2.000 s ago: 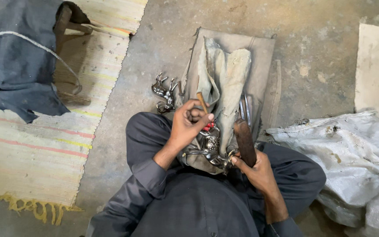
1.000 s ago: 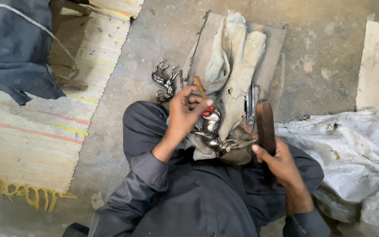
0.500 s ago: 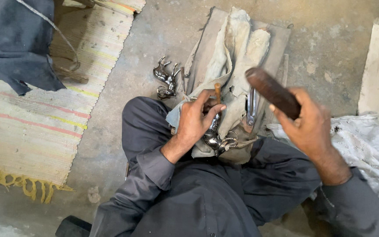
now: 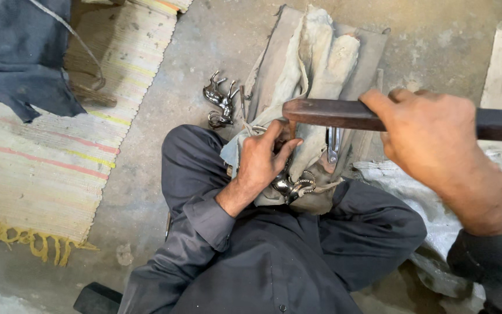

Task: The person sits on the floor and shapes small silver-colored metal animal figurines. They hold a small punch against a figurine with one hand and strike it with a wooden mallet held in the other hand, repositioning the figurine and punch repeatedly to work different spots.

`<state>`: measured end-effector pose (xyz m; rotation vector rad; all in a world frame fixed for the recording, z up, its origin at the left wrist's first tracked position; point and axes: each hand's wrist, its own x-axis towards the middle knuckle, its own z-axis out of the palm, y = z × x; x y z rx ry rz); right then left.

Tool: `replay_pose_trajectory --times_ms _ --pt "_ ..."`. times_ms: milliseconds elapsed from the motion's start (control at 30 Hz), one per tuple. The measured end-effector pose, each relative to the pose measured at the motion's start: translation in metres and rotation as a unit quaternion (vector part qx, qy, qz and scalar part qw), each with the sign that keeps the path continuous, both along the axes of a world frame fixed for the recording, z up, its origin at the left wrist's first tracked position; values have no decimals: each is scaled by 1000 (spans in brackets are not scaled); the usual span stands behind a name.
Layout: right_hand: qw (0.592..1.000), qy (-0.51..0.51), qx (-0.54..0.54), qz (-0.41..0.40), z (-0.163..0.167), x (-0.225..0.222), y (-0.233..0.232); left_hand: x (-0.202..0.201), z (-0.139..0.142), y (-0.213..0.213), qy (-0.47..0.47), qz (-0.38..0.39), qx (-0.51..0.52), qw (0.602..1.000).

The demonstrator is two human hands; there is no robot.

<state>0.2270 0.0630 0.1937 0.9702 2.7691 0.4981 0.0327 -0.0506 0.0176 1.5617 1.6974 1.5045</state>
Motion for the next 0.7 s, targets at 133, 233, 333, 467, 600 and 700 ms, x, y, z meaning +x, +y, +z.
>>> replay_pose_trajectory --times_ms 133,233,333,467,600,700 --pt "997 74 -18 0 -3 7 0 -2 2 2 23 -9 -26 999" --pt "999 38 -7 -8 -9 11 -2 -4 3 4 11 -42 -5 999" --pt "998 64 0 -19 -11 17 1 -4 3 6 36 -59 -10 998" --pt "967 211 -103 -96 -7 31 6 -7 2 7 79 -58 -19 995" --pt "966 249 -67 -35 -11 38 3 -11 4 8 65 -85 16 994" --pt "961 269 -64 -25 -17 39 -2 -12 7 9 77 -87 7 993"
